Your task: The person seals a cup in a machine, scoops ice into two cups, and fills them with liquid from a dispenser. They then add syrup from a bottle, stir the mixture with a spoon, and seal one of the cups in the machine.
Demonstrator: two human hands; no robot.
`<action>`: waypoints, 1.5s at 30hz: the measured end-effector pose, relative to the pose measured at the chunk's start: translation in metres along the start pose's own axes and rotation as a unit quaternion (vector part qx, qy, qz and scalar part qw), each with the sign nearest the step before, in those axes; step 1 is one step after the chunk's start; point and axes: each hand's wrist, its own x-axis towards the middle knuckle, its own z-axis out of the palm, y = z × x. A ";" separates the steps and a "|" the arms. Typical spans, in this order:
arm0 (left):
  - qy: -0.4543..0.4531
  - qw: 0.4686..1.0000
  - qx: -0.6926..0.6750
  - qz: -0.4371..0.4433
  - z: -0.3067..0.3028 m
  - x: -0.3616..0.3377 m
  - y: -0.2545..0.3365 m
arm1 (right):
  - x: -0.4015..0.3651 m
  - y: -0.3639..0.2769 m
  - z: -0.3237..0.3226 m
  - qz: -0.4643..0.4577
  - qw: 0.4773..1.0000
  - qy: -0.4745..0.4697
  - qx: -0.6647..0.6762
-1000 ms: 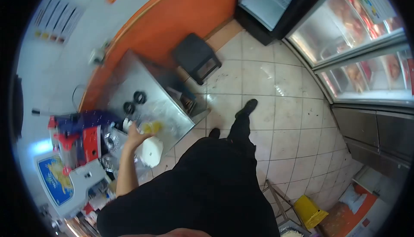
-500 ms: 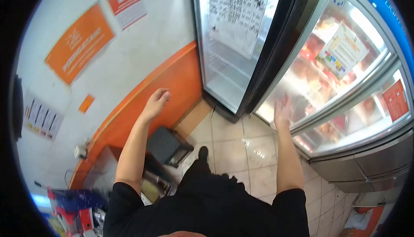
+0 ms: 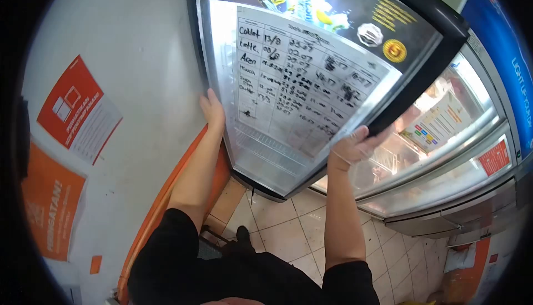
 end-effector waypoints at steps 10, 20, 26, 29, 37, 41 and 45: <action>-0.099 0.994 0.032 0.039 -0.040 0.014 -0.025 | 0.002 0.008 0.005 -0.038 0.996 0.029 -0.074; -0.173 0.960 0.057 0.213 -0.272 -0.074 -0.050 | 0.004 0.027 0.010 0.173 0.971 -0.159 -0.053; -0.334 0.923 -0.139 0.135 -0.364 -0.207 -0.004 | -0.096 -0.080 -0.126 0.159 0.912 -0.311 0.215; -0.482 0.852 -0.034 0.202 -0.389 -0.249 0.072 | -0.122 -0.147 -0.233 -0.053 0.895 -0.388 0.214; -0.765 0.624 -0.004 0.159 -0.282 -0.224 0.082 | -0.096 -0.238 -0.333 -0.116 0.922 -0.370 -0.017; -0.566 0.762 -0.131 0.285 -0.160 -0.164 0.146 | -0.103 -0.228 -0.350 0.003 0.977 -0.212 0.031; -0.418 0.840 -0.207 0.276 -0.019 -0.114 0.261 | -0.106 -0.221 -0.348 0.047 0.996 -0.077 0.010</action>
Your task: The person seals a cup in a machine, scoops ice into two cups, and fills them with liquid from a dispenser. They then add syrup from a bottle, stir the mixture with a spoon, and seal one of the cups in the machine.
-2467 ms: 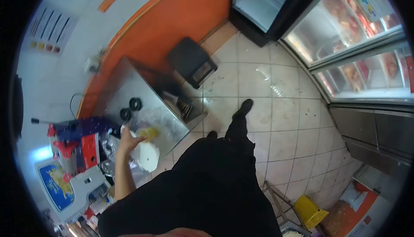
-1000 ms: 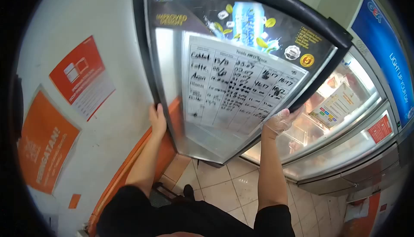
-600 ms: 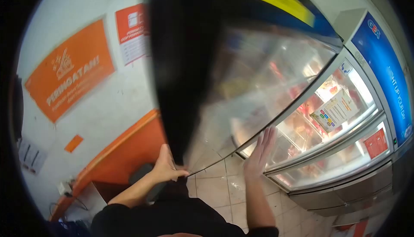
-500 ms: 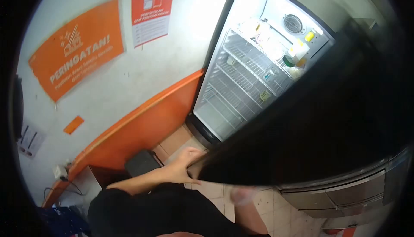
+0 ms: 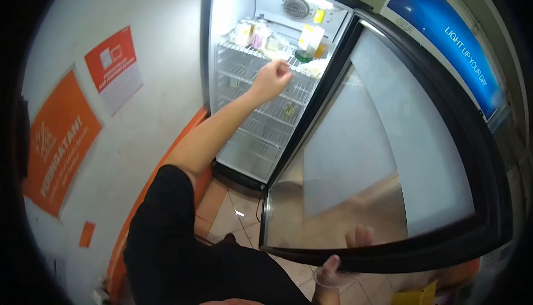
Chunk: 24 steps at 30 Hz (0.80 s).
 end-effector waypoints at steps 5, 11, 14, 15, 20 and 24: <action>0.066 0.982 0.169 0.046 0.059 0.145 0.009 | -0.010 0.031 -0.016 -0.061 0.995 0.041 -0.067; 0.076 0.986 0.122 -0.088 0.097 0.216 -0.070 | -0.012 0.005 -0.012 0.013 0.998 0.058 -0.036; 0.098 0.984 0.106 -0.105 0.087 0.201 -0.060 | -0.014 0.003 -0.014 0.047 0.997 0.048 -0.034; 0.111 0.984 0.090 -0.107 0.078 0.198 -0.055 | -0.015 0.003 -0.016 0.061 0.997 0.038 -0.024; 0.179 0.970 -0.082 -0.144 0.040 0.164 -0.035 | -0.016 0.010 -0.029 0.086 0.996 -0.003 -0.026; 0.218 0.970 -0.081 -0.071 -0.012 0.094 0.023 | -0.010 0.017 -0.043 0.064 0.994 -0.034 -0.081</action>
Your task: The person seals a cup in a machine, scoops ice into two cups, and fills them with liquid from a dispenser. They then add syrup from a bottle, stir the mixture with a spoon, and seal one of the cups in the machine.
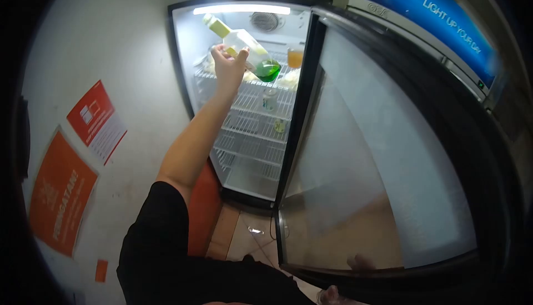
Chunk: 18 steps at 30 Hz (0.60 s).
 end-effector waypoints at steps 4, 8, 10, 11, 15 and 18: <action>-0.091 0.982 0.141 0.083 -0.089 -0.089 0.073 | 0.022 0.052 -0.008 -0.289 0.956 0.014 -0.053; -0.112 0.965 0.223 0.079 -0.188 -0.235 0.111 | 0.051 0.060 -0.023 -0.241 0.957 -0.148 0.059; -0.139 0.951 0.275 0.028 -0.225 -0.305 0.137 | 0.052 0.068 -0.004 -0.326 0.931 -0.088 0.136; -0.115 0.949 0.293 0.013 -0.238 -0.344 0.155 | 0.052 0.073 0.005 -0.369 0.912 -0.060 0.168; -0.007 0.944 0.328 -0.031 -0.262 -0.497 0.221 | 0.055 0.093 0.016 -0.533 0.738 -0.113 0.399; 0.033 0.933 0.350 -0.073 -0.255 -0.597 0.277 | 0.020 0.050 -0.005 -0.545 0.608 -0.416 0.401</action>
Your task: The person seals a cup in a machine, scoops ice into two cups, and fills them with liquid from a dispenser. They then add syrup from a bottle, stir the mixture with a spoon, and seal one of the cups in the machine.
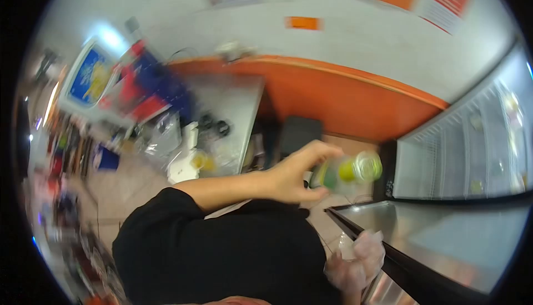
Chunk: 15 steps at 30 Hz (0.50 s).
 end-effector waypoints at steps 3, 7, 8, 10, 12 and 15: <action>0.020 0.997 -0.042 -0.063 -0.013 -0.073 0.033 | 0.057 -0.028 0.045 0.151 0.955 -0.171 0.188; 0.067 0.979 -0.116 -0.153 -0.037 -0.148 0.041 | 0.021 -0.070 0.140 0.334 0.731 -0.216 0.554; 0.078 0.973 -0.101 -0.193 -0.043 -0.161 0.049 | 0.014 -0.080 0.154 0.345 0.705 -0.226 0.576; 0.106 0.972 -0.012 -0.211 -0.055 -0.188 0.049 | 0.006 -0.098 0.182 0.296 0.732 -0.246 0.563; 0.098 0.962 0.081 -0.241 -0.078 -0.220 0.047 | 0.005 -0.124 0.212 0.289 0.707 -0.230 0.603; 0.169 0.938 0.104 -0.284 -0.117 -0.285 0.029 | -0.016 -0.146 0.270 0.231 0.760 -0.278 0.540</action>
